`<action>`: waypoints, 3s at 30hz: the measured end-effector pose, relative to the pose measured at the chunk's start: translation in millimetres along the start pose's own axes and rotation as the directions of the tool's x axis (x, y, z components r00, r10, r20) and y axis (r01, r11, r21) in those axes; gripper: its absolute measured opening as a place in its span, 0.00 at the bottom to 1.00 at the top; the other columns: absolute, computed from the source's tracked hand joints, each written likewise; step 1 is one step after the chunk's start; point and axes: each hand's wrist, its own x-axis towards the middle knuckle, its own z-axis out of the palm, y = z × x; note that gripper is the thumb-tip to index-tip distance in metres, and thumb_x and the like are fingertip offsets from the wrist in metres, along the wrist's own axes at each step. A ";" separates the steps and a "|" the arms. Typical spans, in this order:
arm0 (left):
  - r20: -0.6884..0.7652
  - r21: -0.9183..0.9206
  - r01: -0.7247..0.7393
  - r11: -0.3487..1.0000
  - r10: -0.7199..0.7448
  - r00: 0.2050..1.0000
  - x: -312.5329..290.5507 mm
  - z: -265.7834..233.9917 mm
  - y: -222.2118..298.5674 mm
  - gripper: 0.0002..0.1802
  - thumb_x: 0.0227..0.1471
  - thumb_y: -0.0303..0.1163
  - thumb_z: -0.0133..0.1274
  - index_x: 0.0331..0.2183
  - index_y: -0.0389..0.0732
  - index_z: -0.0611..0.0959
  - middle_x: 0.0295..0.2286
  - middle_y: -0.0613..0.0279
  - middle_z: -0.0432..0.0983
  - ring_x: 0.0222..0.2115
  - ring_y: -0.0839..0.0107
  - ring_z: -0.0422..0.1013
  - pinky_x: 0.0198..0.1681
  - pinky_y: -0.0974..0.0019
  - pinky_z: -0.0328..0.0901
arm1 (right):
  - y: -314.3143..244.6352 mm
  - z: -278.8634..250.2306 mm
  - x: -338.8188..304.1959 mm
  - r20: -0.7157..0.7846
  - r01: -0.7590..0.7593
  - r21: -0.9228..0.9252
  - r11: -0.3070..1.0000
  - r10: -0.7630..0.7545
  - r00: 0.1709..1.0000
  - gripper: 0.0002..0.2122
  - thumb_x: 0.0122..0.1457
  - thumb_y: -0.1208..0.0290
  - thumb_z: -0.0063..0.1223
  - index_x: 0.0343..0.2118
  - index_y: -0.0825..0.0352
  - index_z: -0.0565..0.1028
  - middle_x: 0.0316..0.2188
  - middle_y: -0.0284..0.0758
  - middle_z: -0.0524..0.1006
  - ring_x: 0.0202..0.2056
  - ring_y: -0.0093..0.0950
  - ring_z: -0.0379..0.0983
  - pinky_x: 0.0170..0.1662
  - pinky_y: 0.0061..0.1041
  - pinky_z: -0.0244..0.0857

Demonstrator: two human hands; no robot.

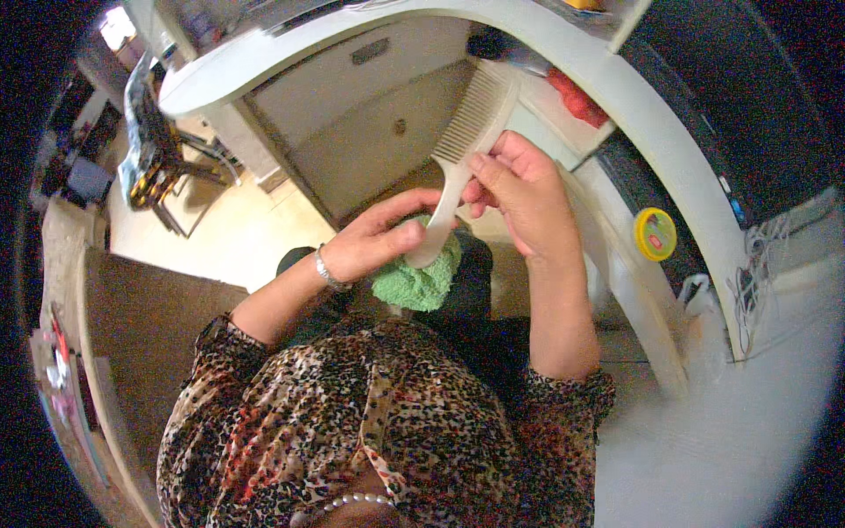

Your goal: The person wipes the surface and edges of a desk and computer monitor using a cloth, then wipes a comb and several closed containers.

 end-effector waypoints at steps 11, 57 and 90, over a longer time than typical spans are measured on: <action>-0.401 -0.236 -0.179 0.955 0.072 0.913 -16.2 -16.0 -26.0 0.18 0.63 0.39 0.51 0.50 0.41 0.74 0.41 0.65 0.75 0.46 0.76 0.68 0.52 0.68 0.64 | 76.8 55.7 -26.0 0.154 0.120 -0.410 0.904 -0.061 0.986 0.25 0.57 0.75 0.60 0.57 0.68 0.64 0.50 0.35 0.71 0.50 0.25 0.69 0.54 0.28 0.65; -0.407 -0.425 0.010 0.905 -0.201 0.891 -59.0 10.1 -27.9 0.15 0.67 0.45 0.42 0.49 0.48 0.68 0.21 0.73 0.60 0.16 0.82 0.54 0.16 0.75 0.51 | 54.8 71.4 23.8 0.190 0.440 -0.652 0.617 -0.430 0.883 0.17 0.52 0.78 0.61 0.43 0.65 0.67 0.36 0.41 0.74 0.38 0.40 0.75 0.42 0.35 0.68; -0.486 -0.504 -0.130 0.854 -0.156 0.860 -64.7 -13.7 -23.3 0.23 0.65 0.39 0.44 0.59 0.46 0.64 0.35 0.64 0.71 0.28 0.76 0.67 0.27 0.72 0.65 | 32.1 32.1 47.1 -0.116 0.372 -0.717 0.590 -0.626 0.771 0.23 0.48 0.87 0.50 0.51 0.65 0.71 0.47 0.37 0.73 0.50 0.34 0.69 0.57 0.33 0.61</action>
